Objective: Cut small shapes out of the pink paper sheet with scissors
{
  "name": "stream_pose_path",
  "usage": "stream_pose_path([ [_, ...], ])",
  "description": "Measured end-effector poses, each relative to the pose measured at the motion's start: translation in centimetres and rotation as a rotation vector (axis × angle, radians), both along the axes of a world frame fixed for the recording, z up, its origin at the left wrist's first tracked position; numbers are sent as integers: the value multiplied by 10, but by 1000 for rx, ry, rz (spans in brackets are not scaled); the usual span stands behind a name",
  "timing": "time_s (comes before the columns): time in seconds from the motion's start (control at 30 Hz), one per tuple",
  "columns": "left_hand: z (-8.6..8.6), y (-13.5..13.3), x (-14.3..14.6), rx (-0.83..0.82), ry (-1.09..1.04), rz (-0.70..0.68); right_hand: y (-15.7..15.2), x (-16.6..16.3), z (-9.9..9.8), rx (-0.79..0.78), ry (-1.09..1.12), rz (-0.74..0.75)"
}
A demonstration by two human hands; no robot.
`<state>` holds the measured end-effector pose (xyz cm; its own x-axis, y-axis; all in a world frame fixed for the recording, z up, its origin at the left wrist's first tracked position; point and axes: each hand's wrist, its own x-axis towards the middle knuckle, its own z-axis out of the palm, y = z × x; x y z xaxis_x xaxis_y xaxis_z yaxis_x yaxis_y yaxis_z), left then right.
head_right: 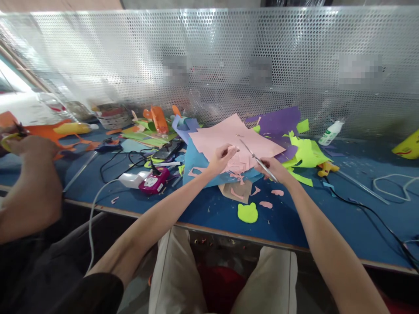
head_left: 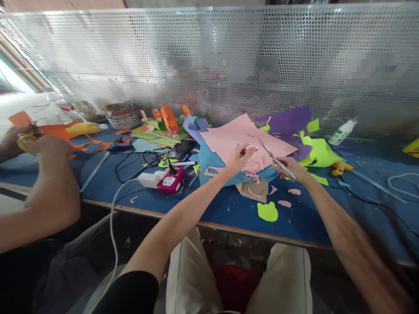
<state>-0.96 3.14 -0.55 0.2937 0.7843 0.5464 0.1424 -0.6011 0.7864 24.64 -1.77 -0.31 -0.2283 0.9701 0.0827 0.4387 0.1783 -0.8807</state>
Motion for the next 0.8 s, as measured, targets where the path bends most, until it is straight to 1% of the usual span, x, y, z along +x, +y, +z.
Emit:
stream_pose_path([
  [0.1,-2,2,0,1,12,-38,2,-6,-3,106,106,-30],
  [0.23,-1,-4,0,16,46,-114,1,-18,-7,187,126,-179],
  [0.3,0,-8,0,19,80,-153,-1,-26,-7,218,161,-224],
  [0.4,-1,-10,1,31,140,-205,-6,-39,-5,239,281,-226],
  [0.5,0,-12,0,105,225,-242,-9,-47,-3,236,337,-220],
  [0.57,2,-13,-1,156,293,-237,-9,-48,-3,249,321,-206],
  [0.63,3,-15,-2,177,333,-202,-8,-47,-4,270,306,-197],
  [0.73,4,-17,-3,184,320,-149,-6,-44,-5,293,321,-202],
  [0.8,3,-17,-2,205,304,-142,-6,-44,-5,302,339,-210],
])
